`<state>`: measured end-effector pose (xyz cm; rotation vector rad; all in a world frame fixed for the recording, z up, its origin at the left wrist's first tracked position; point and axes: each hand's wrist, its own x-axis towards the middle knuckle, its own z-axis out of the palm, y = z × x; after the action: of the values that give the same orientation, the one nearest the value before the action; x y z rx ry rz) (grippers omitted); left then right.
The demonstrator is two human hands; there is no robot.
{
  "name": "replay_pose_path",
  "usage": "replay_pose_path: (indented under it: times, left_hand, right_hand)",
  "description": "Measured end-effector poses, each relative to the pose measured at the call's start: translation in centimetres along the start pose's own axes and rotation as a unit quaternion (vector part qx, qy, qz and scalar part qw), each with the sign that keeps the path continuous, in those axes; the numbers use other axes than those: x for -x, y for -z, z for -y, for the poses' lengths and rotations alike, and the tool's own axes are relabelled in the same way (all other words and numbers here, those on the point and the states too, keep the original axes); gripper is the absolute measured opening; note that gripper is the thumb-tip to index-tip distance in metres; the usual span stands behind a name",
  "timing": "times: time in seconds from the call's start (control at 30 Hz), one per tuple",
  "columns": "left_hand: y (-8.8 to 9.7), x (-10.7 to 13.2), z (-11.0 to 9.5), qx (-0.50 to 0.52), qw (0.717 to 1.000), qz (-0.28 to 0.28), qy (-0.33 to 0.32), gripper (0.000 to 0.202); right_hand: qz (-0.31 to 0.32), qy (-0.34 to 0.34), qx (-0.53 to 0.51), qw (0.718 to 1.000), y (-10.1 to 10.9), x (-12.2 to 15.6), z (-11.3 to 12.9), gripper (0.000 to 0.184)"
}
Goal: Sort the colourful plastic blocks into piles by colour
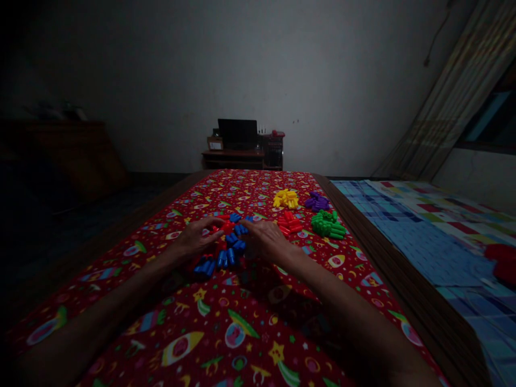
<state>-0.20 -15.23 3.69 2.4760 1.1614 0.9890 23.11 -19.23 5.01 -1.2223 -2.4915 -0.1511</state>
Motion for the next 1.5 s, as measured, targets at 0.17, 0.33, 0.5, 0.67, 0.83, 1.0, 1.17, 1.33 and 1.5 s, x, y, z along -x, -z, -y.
replay_pose_path:
  times: [0.17,0.33,0.5,0.67,0.83,1.0,1.17,1.33,1.5]
  left_hand:
    - [-0.2,0.1,-2.2,0.105,0.992,0.069,-0.002,0.032]
    - [0.0,0.1,-2.1,0.075,0.993,0.091,0.016,0.033]
    - [0.8,0.0,-0.4,-0.005,0.998,0.067,0.014,0.030]
    - [1.2,0.3,0.7,-0.025,0.991,0.125,0.037,0.030]
    - [0.9,0.6,0.6,-0.003,0.984,0.173,0.042,0.027]
    - [0.8,0.4,1.0,0.016,0.980,0.195,0.037,0.030]
    - [0.7,0.4,1.5,0.037,0.978,0.200,0.048,0.023]
    - [1.0,0.3,1.6,0.051,0.978,0.182,0.092,0.022]
    - [1.6,0.0,1.4,0.116,0.972,0.147,0.143,0.024]
  right_hand:
    - [0.022,0.015,0.020,0.999,-1.7,-0.3,2.1,0.032]
    - [0.012,-0.027,0.058,0.998,-1.4,-0.4,0.2,0.021]
    - [-0.012,-0.156,0.117,0.981,0.5,-0.2,-3.5,0.027]
    - [-0.021,-0.203,0.094,0.974,0.5,0.5,-6.1,0.028]
    - [-0.014,-0.027,0.021,0.999,-1.6,0.1,-4.5,0.036]
    - [0.091,0.010,0.017,0.996,-3.1,-0.1,-2.8,0.025]
    - [0.006,-0.002,-0.053,0.999,-3.6,0.1,-4.5,0.029]
    - [-0.078,-0.096,-0.077,0.989,-2.9,0.4,-6.6,0.027]
    - [-0.058,-0.151,-0.003,0.987,-1.9,1.1,-8.3,0.024]
